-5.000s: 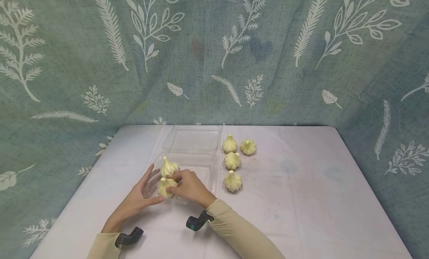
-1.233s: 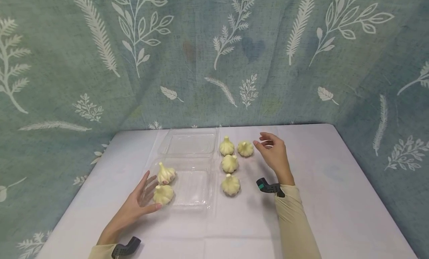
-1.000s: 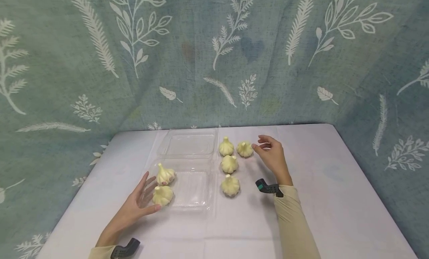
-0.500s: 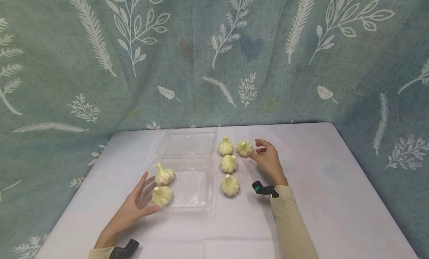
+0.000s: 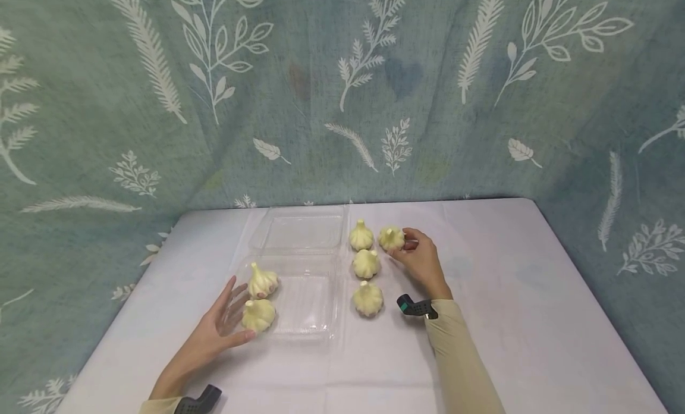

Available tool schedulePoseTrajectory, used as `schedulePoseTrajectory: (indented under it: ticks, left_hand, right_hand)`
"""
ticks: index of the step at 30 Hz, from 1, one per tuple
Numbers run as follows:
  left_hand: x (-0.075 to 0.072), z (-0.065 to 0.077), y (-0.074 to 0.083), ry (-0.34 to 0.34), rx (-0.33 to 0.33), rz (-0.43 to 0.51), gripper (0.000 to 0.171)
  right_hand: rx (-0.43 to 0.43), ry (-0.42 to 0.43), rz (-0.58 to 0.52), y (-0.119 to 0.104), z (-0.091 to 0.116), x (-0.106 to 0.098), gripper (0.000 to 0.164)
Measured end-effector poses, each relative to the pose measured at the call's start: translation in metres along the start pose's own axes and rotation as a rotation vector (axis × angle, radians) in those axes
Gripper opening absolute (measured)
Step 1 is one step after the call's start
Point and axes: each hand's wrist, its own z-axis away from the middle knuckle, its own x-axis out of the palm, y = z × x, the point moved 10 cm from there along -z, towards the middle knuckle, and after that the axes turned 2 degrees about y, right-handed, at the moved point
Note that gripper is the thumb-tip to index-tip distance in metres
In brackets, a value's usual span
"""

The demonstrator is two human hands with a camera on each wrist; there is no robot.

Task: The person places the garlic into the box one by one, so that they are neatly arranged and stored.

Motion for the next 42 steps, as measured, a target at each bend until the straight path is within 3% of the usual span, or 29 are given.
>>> schedulePoseTrajectory:
  ticks: [42]
  left_hand:
    - [0.0011,0.0009,0.0002,0.009,0.01,0.02,0.125]
  right_hand:
    - [-0.034,0.076,0.086,-0.0011,-0.0019,-0.0004,0.062]
